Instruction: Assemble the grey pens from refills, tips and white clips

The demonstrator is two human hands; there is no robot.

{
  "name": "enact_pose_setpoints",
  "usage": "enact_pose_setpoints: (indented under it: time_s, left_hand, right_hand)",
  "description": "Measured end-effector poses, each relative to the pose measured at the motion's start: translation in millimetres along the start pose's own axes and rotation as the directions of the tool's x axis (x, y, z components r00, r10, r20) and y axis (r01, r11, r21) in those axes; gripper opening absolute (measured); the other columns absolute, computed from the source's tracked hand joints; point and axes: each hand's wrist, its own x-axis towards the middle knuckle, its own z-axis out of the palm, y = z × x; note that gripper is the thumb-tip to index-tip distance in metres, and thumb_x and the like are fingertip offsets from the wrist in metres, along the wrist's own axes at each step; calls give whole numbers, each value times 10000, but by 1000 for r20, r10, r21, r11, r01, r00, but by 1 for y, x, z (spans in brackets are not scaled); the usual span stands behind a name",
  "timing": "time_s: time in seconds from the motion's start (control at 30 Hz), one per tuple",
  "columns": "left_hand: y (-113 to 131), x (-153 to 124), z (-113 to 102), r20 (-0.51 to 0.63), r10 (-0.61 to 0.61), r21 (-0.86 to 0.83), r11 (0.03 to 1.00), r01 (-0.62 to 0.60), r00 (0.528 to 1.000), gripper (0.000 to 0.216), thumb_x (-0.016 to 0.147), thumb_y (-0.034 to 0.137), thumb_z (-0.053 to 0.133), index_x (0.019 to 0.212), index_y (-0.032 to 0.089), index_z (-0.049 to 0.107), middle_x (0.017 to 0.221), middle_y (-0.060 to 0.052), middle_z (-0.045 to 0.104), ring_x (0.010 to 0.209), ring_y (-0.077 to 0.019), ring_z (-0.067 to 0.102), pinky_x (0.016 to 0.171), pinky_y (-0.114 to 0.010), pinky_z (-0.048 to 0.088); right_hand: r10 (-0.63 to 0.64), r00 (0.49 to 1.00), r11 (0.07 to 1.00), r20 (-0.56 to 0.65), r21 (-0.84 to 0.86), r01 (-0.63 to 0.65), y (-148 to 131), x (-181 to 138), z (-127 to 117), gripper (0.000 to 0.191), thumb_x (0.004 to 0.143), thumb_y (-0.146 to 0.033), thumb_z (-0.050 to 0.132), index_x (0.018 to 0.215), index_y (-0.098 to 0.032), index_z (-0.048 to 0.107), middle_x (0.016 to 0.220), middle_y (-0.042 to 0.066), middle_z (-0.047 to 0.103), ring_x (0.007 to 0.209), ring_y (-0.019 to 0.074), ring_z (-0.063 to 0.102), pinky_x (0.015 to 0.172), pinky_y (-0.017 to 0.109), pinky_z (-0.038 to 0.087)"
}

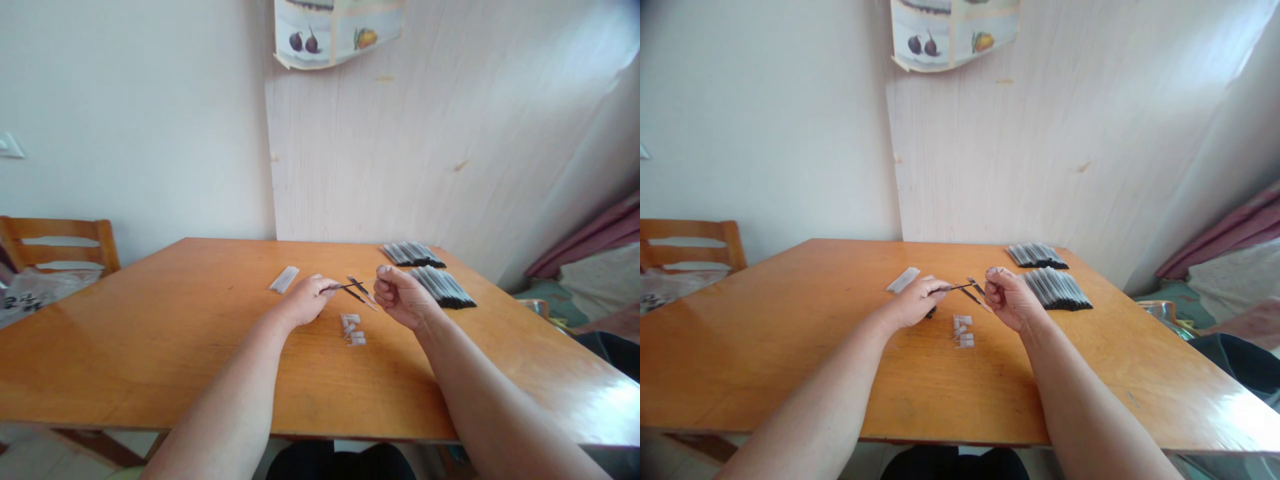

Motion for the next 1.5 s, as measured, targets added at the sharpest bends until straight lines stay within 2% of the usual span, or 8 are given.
enact_pose_setpoints:
  time_s: [0.3, 0.5, 0.6, 0.7, 0.83, 0.97, 1.23, 1.5]
  left_hand:
    - [2, 3, -2, -65, -52, -185, 982, 39, 997, 308, 874, 310, 512, 1122, 232, 678, 1108, -36, 692, 1035, -174, 611, 931, -301, 449]
    - [9, 2, -7, -187, -169, -256, 959, 119, 968, 286, 851, 263, 554, 1091, 190, 691, 1120, -66, 692, 1039, -191, 612, 974, -352, 437]
    - [9, 3, -9, -211, -222, -296, 943, 154, 952, 297, 847, 251, 550, 1103, 182, 684, 1138, -73, 685, 1034, -187, 614, 970, -353, 441]
    - [5, 4, -9, -224, -250, -363, 918, 158, 942, 326, 856, 260, 529, 1140, 167, 660, 1167, -86, 673, 1059, -182, 608, 957, -345, 447]
    - [0, 6, -8, -252, -284, -384, 907, 174, 925, 331, 853, 293, 538, 1127, 156, 663, 1090, -99, 697, 1022, -188, 621, 925, -341, 462]
    - [-4, 7, -8, -259, -275, -379, 911, 165, 926, 334, 854, 317, 541, 1122, 159, 664, 1070, -89, 701, 1010, -187, 622, 917, -337, 466]
    - [-5, 7, -8, -274, -250, -376, 917, 135, 929, 327, 844, 306, 545, 1115, 169, 666, 1086, -69, 695, 1035, -177, 608, 947, -333, 442]
    - [-9, 8, -7, -282, -247, -365, 921, 135, 927, 326, 833, 338, 548, 1076, 163, 677, 1024, -54, 699, 978, -180, 610, 922, -335, 443]
  right_hand:
    - [54, 997, 998, -48, 18, -53, 12, 3, 10, 254, 763, -397, 684, 786, -191, 538, 649, -21, 579, 519, 78, 491, 461, 192, 349]
    - [-109, 993, 925, -35, -371, 88, 28, 3, 13, 256, 801, -426, 618, 754, -182, 557, 635, -10, 571, 520, 91, 461, 487, 218, 330]
    - [-214, 975, 727, 64, -656, 202, 38, 4, 19, 179, 829, -355, 568, 793, -184, 608, 690, 2, 608, 636, 121, 529, 617, 248, 404]
    - [-268, 925, 391, 270, -847, 361, 44, 5, 25, 189, 848, -269, 517, 923, -203, 678, 891, 43, 669, 871, 175, 578, 837, 326, 417]
    - [-174, 891, -12, 418, -906, 423, 48, 2, 35, 305, 860, -218, 484, 1083, -264, 688, 1087, 69, 648, 1053, 234, 518, 938, 408, 353]
    - [-77, 896, -197, 438, -887, 417, 51, -1, 46, 353, 887, -246, 448, 1164, -309, 657, 1200, 64, 604, 1127, 273, 462, 917, 444, 334]
    - [-85, 931, -261, 356, -909, 324, 51, 0, 49, 312, 890, -253, 441, 1078, -266, 690, 1167, 88, 617, 1092, 278, 462, 872, 424, 334]
    - [-72, 917, -287, 393, -889, 358, 51, 0, 51, 326, 890, -240, 434, 1101, -279, 679, 1211, 63, 608, 1137, 265, 434, 925, 428, 287]
